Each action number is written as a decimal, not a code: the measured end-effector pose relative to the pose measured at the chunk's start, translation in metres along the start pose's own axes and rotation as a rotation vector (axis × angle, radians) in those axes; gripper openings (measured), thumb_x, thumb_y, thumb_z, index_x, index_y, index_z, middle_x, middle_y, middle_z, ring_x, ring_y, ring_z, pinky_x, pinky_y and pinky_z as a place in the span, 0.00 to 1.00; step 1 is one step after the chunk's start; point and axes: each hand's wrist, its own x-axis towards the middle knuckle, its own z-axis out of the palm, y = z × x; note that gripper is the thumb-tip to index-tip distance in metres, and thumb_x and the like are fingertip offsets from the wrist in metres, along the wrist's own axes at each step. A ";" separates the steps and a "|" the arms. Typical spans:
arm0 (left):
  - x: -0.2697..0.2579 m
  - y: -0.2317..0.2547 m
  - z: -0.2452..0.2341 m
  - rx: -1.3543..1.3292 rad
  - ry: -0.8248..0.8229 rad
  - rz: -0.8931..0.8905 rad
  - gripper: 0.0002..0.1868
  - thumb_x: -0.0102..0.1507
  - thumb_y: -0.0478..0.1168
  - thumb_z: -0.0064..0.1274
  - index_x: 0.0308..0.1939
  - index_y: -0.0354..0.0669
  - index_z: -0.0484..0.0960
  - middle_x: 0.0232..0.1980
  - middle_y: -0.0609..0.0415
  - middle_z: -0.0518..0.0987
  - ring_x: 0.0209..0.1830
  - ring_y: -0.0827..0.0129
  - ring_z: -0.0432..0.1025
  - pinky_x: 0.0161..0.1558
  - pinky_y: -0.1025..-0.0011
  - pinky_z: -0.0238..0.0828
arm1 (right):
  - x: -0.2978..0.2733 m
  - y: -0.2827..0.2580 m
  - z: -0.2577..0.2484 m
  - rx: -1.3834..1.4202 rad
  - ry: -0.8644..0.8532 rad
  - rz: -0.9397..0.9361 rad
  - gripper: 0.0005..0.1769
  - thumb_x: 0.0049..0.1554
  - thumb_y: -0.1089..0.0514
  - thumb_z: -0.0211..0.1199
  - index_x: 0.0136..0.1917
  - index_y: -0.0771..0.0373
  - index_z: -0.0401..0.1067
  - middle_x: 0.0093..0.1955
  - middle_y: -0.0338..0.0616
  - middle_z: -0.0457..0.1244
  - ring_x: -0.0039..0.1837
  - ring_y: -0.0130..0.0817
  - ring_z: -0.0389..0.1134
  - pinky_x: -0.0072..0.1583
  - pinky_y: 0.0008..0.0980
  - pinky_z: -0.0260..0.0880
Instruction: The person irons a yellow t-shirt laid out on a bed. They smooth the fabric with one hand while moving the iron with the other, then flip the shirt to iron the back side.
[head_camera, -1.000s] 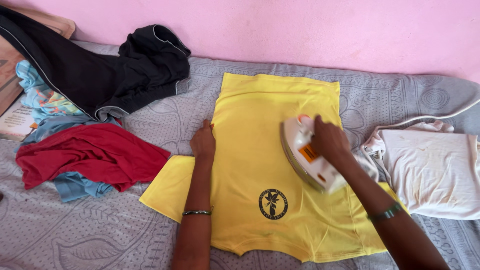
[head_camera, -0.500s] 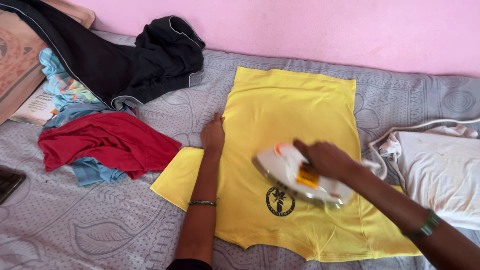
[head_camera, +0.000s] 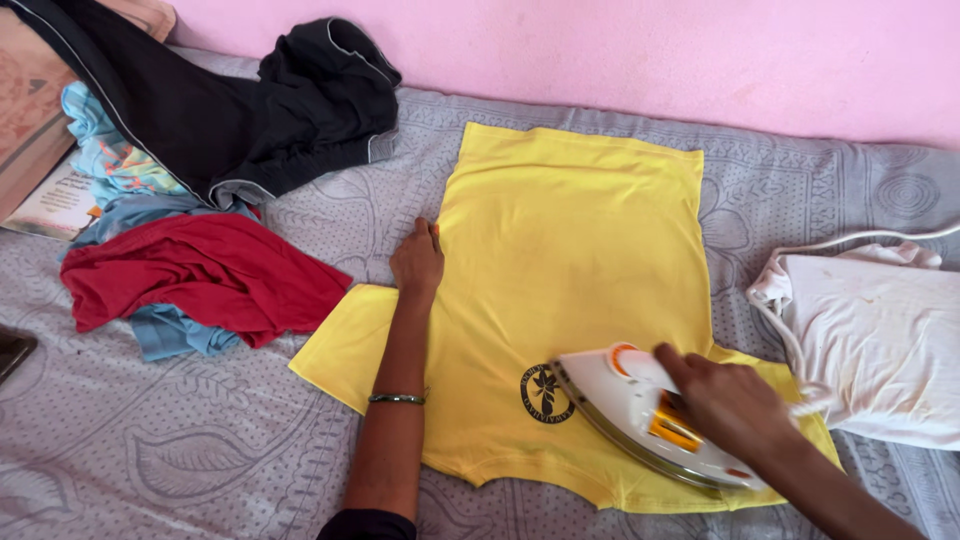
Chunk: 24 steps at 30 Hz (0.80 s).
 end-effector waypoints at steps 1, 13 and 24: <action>0.000 0.001 -0.002 0.005 -0.016 -0.011 0.16 0.74 0.52 0.39 0.49 0.43 0.70 0.38 0.39 0.83 0.39 0.42 0.79 0.41 0.45 0.73 | 0.011 -0.008 -0.003 -0.009 -0.009 -0.004 0.29 0.57 0.43 0.62 0.66 0.50 0.57 0.48 0.49 0.68 0.47 0.51 0.74 0.49 0.49 0.74; -0.003 -0.002 -0.014 -0.061 -0.024 0.018 0.14 0.72 0.52 0.44 0.47 0.45 0.72 0.37 0.44 0.83 0.39 0.45 0.78 0.40 0.47 0.73 | 0.222 -0.029 -0.036 -0.107 0.248 -0.178 0.19 0.62 0.57 0.55 0.65 0.57 0.58 0.50 0.54 0.69 0.50 0.53 0.74 0.49 0.50 0.75; -0.002 0.000 -0.013 -0.015 -0.029 -0.057 0.14 0.70 0.51 0.47 0.46 0.46 0.73 0.38 0.46 0.84 0.41 0.47 0.79 0.41 0.49 0.74 | 0.232 0.133 -0.048 -0.141 0.161 0.255 0.17 0.66 0.59 0.52 0.67 0.63 0.57 0.51 0.59 0.69 0.49 0.52 0.76 0.48 0.49 0.80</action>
